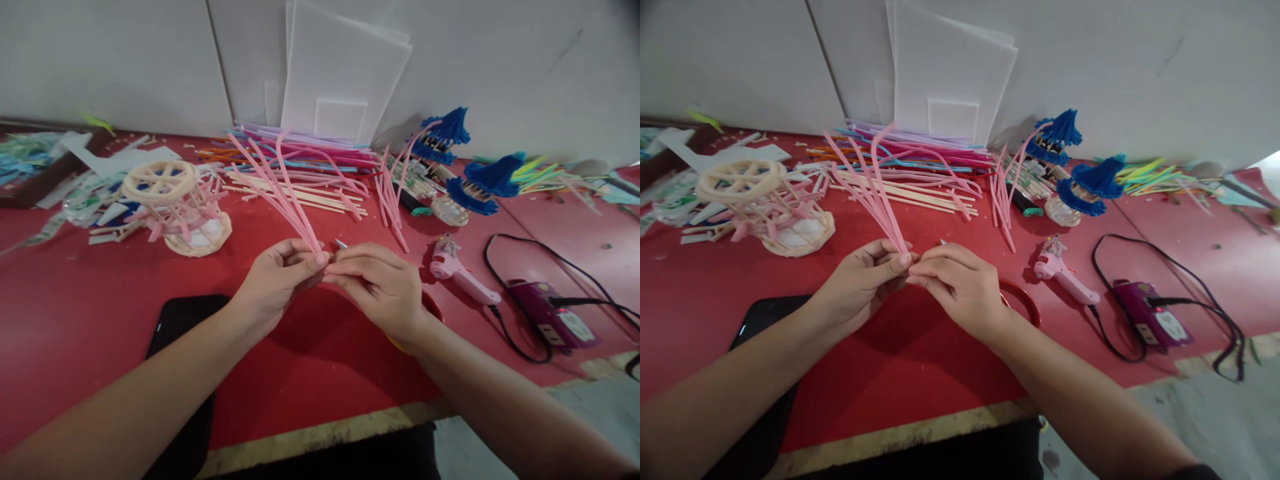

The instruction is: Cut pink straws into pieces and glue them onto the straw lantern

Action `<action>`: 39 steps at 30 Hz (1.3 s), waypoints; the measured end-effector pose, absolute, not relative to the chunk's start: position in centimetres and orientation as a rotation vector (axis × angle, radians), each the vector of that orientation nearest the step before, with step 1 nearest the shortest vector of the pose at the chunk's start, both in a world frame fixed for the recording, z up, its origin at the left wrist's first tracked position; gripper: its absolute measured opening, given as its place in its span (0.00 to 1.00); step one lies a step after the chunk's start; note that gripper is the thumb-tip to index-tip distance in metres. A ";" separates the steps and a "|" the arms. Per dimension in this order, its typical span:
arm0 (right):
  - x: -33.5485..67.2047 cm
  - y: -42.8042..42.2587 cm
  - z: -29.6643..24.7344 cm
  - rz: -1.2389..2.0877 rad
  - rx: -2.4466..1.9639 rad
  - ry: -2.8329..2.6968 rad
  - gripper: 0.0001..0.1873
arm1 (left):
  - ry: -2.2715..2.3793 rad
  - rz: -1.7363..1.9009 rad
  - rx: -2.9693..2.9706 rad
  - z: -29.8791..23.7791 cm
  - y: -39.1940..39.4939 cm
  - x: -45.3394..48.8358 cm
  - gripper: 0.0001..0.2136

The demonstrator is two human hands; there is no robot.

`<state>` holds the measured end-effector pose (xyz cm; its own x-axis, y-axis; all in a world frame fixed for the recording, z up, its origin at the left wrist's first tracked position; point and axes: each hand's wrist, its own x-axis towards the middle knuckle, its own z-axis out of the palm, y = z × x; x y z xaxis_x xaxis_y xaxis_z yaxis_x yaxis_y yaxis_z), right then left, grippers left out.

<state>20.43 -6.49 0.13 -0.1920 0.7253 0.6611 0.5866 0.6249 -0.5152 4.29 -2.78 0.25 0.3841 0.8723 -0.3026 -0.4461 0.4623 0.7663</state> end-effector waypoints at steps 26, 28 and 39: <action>20.0 -6.0 -0.1 1.619 -0.980 -1.096 0.14 | 0.728 0.972 0.853 0.0 -2.6 4.1 0.13; 20.0 -5.9 -0.3 1.695 -0.975 -1.009 0.13 | 0.736 0.968 0.829 -0.1 -2.7 4.1 0.13; 19.2 -6.4 0.2 1.113 -1.273 -1.351 0.13 | 0.874 1.102 0.894 0.5 -3.8 4.5 0.21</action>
